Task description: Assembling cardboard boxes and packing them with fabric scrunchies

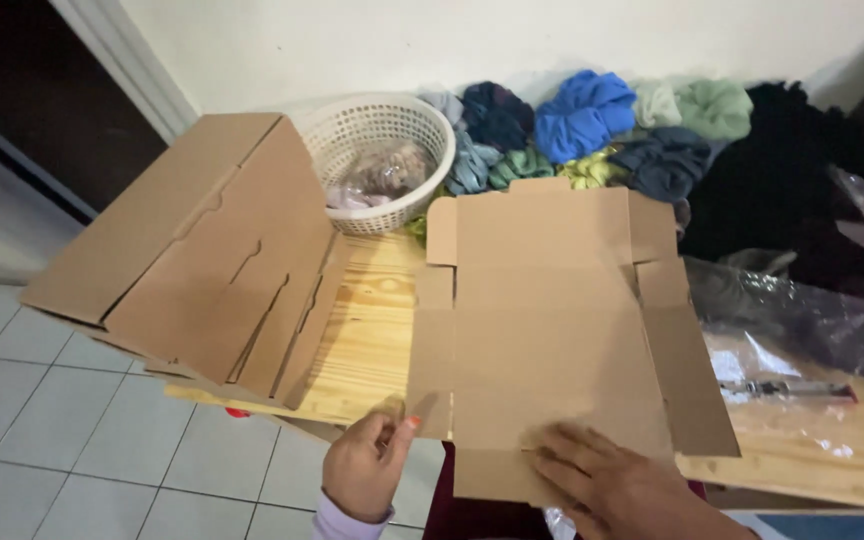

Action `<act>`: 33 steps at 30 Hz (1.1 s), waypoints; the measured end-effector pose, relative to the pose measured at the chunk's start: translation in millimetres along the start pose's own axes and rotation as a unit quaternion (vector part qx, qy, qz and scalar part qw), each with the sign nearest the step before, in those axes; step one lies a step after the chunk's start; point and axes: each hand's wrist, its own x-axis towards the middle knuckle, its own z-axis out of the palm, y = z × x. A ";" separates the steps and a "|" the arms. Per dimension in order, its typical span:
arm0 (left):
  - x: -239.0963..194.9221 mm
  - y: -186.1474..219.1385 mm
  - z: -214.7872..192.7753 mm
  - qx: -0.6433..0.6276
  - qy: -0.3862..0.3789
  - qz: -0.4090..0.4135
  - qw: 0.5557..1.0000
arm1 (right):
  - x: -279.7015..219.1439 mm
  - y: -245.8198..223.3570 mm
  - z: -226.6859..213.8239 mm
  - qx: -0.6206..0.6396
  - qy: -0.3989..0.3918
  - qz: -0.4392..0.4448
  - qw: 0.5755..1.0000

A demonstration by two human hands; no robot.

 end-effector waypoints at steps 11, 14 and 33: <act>30.7 48.1 -18.2 -0.470 -0.110 0.098 0.870 | -7.5 28.1 -50.0 0.078 0.196 0.082 0.974; 54.0 46.9 -10.6 -0.368 -0.097 0.167 0.910 | 9.7 28.0 -86.2 0.153 0.188 0.053 0.969; 79.6 37.5 -1.0 -0.303 -0.073 0.242 0.919 | -54.4 45.9 -80.6 -0.001 0.300 0.415 0.859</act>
